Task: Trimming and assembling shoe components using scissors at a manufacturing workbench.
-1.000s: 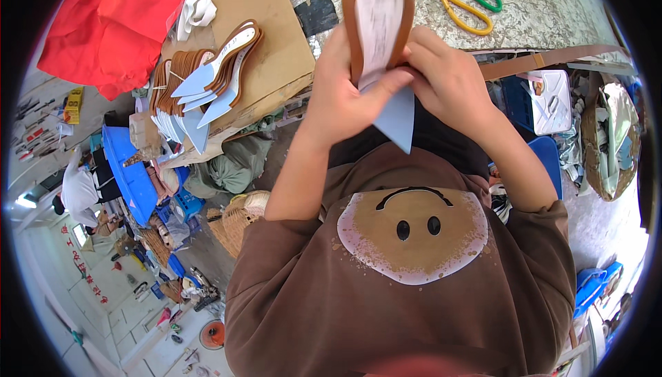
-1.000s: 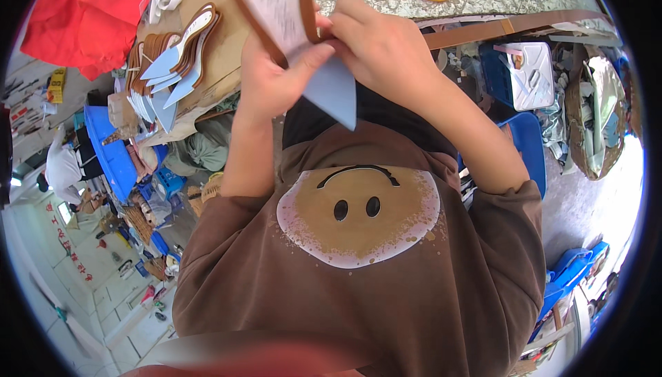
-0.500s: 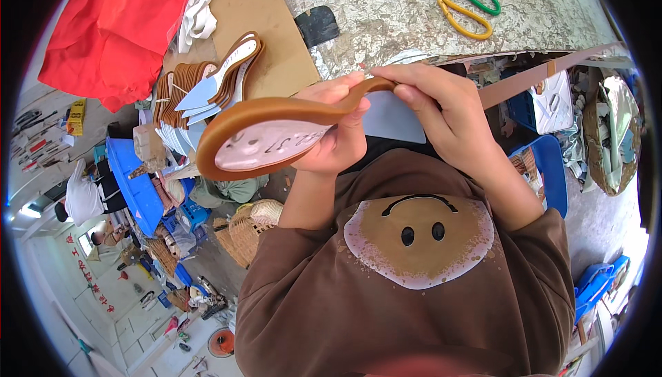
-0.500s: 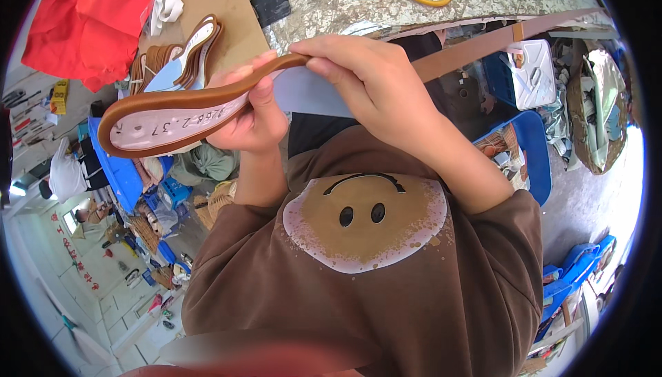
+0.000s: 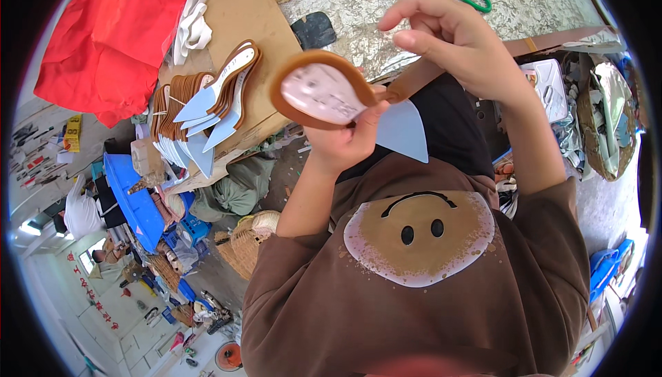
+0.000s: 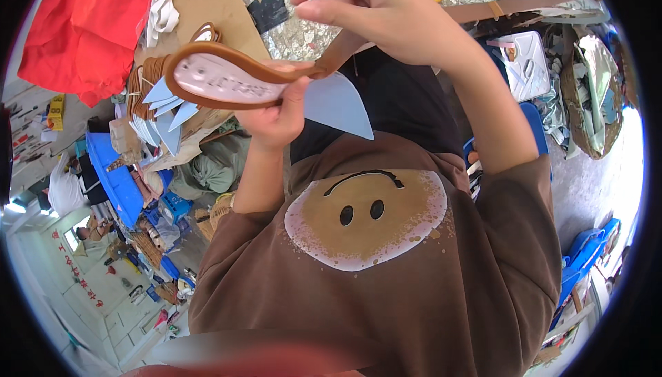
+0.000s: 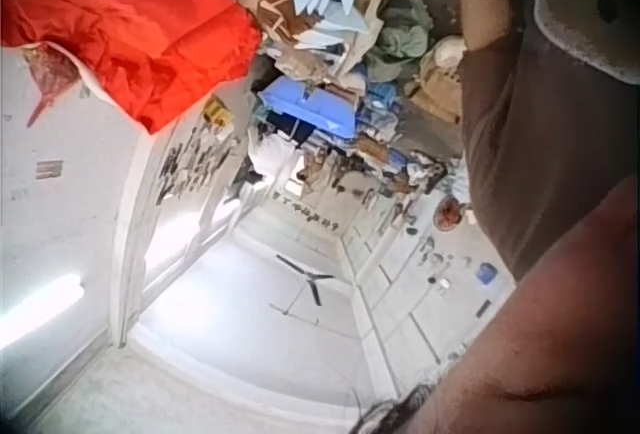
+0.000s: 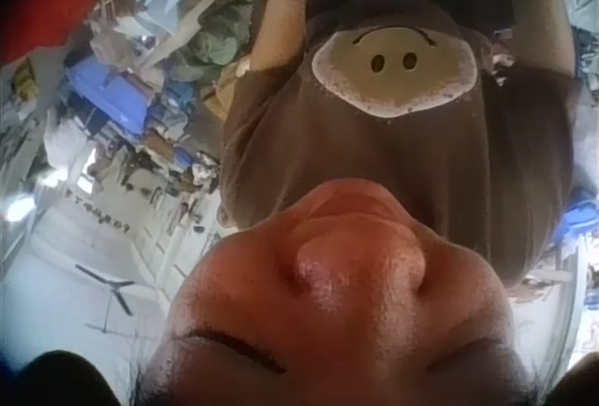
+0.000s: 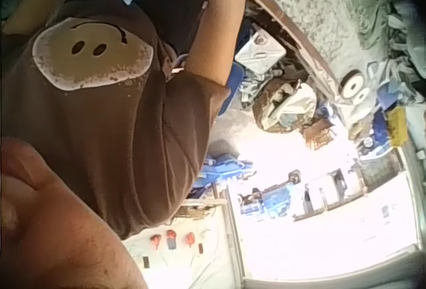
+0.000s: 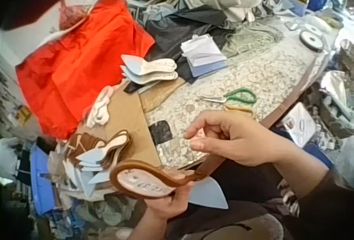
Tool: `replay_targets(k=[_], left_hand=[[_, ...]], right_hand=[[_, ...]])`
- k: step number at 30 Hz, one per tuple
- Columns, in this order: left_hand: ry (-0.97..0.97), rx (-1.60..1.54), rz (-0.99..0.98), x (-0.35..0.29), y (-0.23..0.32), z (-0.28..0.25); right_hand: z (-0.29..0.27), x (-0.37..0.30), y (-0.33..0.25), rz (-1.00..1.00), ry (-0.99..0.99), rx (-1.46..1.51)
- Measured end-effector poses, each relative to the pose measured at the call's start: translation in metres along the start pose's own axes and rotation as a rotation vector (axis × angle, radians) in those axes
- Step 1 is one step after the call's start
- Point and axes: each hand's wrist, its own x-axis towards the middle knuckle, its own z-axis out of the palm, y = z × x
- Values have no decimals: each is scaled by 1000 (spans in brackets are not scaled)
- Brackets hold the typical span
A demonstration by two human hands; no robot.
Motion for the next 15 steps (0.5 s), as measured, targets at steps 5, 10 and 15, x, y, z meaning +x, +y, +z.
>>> replay_targets(k=[5, 10, 15], left_hand=[[-61, 5, 96, -4, -2, -8], [39, 0, 150, -10, 1, -9], [49, 119, 254, -5, 6, -15]], right_hand=[[4, 12, -21, 142, -178, -10], [15, -10, 6, 180, -152, 29], [29, -34, 3, 250, -96, 85]])
